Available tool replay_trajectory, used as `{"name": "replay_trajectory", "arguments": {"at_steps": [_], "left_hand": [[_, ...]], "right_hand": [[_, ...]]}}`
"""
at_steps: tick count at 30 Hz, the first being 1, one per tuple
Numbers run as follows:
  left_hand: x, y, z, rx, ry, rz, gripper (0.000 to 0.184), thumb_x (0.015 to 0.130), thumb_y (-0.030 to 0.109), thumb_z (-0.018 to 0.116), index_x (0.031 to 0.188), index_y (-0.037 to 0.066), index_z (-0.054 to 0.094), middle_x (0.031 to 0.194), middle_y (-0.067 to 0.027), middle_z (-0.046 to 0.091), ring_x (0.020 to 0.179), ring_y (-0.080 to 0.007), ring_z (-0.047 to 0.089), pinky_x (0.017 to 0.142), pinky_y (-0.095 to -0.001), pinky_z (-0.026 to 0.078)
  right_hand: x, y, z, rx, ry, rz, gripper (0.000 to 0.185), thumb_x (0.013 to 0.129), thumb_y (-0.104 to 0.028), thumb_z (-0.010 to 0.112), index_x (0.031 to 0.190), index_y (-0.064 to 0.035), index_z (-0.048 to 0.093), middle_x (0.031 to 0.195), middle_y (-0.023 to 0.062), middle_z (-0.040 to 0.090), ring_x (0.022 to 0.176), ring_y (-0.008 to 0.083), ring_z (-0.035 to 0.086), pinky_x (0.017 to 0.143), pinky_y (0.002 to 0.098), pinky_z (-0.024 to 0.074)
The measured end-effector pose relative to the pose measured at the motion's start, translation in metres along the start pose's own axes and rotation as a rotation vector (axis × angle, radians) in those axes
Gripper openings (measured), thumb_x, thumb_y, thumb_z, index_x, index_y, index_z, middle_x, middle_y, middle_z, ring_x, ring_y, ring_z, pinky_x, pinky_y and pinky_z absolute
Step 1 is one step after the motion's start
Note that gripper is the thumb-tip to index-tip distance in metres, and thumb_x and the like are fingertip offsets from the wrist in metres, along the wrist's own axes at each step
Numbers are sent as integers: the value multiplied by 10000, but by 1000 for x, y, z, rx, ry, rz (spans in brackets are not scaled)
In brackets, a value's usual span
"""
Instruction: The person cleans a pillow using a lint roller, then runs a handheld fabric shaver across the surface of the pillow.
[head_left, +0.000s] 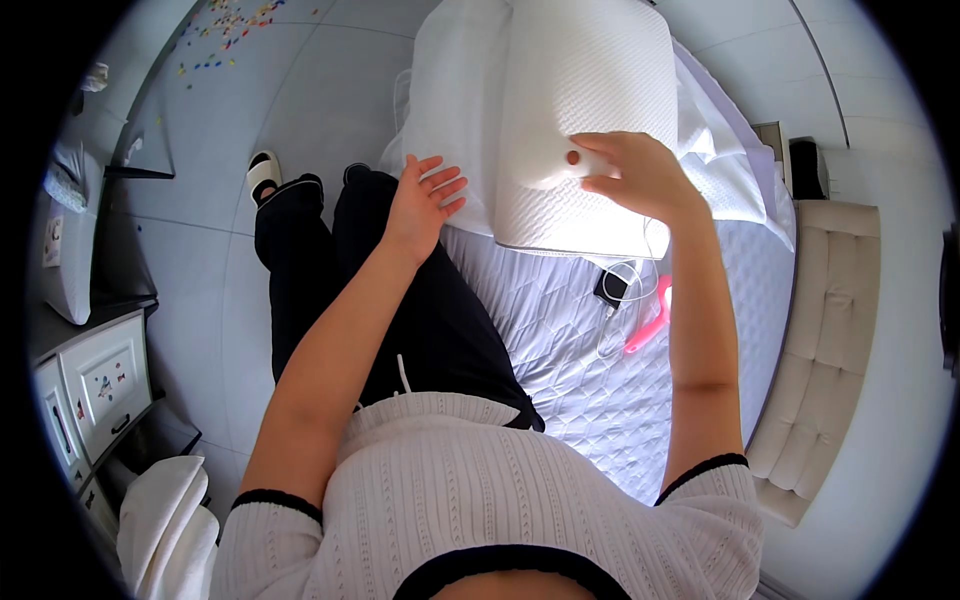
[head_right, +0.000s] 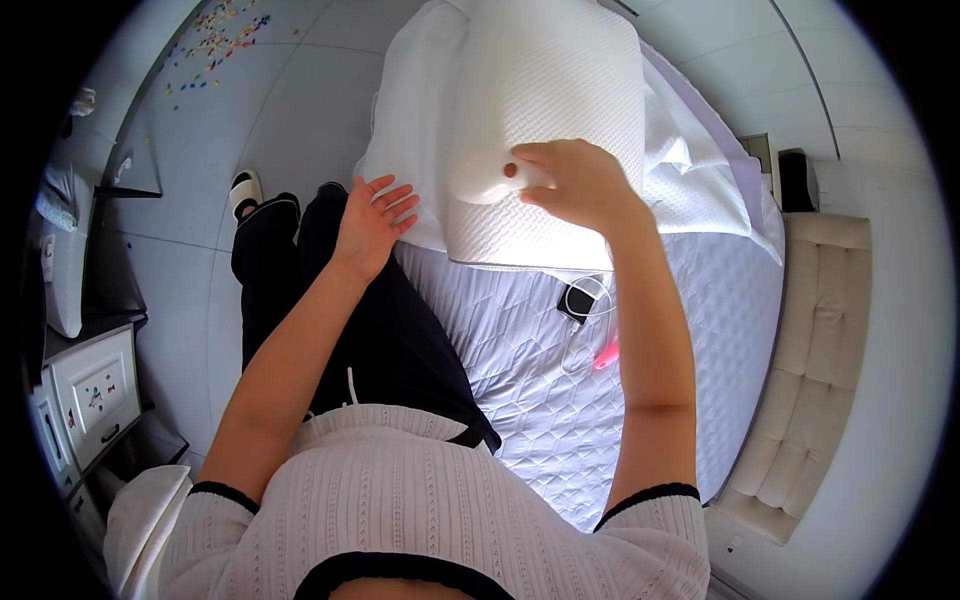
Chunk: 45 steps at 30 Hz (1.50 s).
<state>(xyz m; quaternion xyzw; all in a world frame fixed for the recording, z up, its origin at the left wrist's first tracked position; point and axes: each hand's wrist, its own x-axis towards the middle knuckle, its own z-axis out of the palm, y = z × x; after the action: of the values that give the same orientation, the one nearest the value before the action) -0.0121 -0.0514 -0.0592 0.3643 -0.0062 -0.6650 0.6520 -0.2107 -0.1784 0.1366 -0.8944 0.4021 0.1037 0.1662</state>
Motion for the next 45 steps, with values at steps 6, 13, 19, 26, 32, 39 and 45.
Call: {"name": "replay_trajectory", "arguments": {"at_steps": [6, 13, 19, 26, 32, 39, 45], "left_hand": [[-1, 0, 0, -10, 24, 11, 614, 1001, 553, 340, 1336, 41, 399, 1321, -190, 467, 1213, -307, 482, 1030, -450, 378], [-3, 1, 4, 15, 5, 10, 626, 998, 562, 337, 1337, 40, 398, 1345, -198, 452, 1247, -321, 465, 1045, -455, 359], [0, 0, 1, 29, -30, -10, 625, 995, 565, 344, 1332, 41, 403, 1343, -203, 456, 1251, -329, 465, 1043, -447, 358], [1, 0, 2, 33, -33, -32, 623, 988, 570, 366, 1320, 46, 413, 1334, -200, 463, 1241, -324, 473, 1033, -442, 369], [0, 0, 6, 41, -19, -33, 624, 987, 567, 369, 1325, 44, 410, 1328, -200, 470, 1243, -323, 472, 1034, -442, 371], [2, -3, 1, 50, -50, -32, 632, 979, 574, 380, 1326, 47, 413, 1341, -204, 464, 1252, -329, 463, 1037, -453, 365], [4, -3, 1, 43, -49, -31, 623, 978, 573, 382, 1318, 52, 417, 1341, -204, 465, 1249, -331, 468, 1029, -450, 372]], "right_hand": [[34, -49, 25, -299, -48, -70, 254, 767, -180, 653, 1015, -214, 693, 942, 47, 660, 934, 246, 646, 780, 377, 517], [1, 5, 25, -108, 183, -181, 364, 746, -220, 701, 1105, -164, 685, 1030, 84, 681, 933, 283, 649, 802, 372, 519], [-57, 45, 21, 462, 156, 141, 508, 760, -117, 744, 1245, -44, 609, 1056, 109, 681, 920, 221, 653, 869, 328, 509], [-70, 54, 67, 601, 289, 102, 516, 762, -82, 732, 1252, -14, 584, 1052, 95, 677, 929, 205, 649, 859, 320, 515], [-64, -4, 62, 351, 136, 23, 477, 757, -102, 714, 1217, -35, 605, 1069, 96, 677, 859, 252, 655, 770, 329, 528], [-61, 10, 41, 251, 172, 70, 477, 738, -81, 719, 1203, -41, 618, 1013, 100, 683, 859, 260, 655, 770, 324, 520], [-71, 53, 66, 550, 459, 242, 487, 749, -103, 750, 1203, -3, 606, 1037, 148, 686, 900, 273, 672, 789, 319, 515]]}}
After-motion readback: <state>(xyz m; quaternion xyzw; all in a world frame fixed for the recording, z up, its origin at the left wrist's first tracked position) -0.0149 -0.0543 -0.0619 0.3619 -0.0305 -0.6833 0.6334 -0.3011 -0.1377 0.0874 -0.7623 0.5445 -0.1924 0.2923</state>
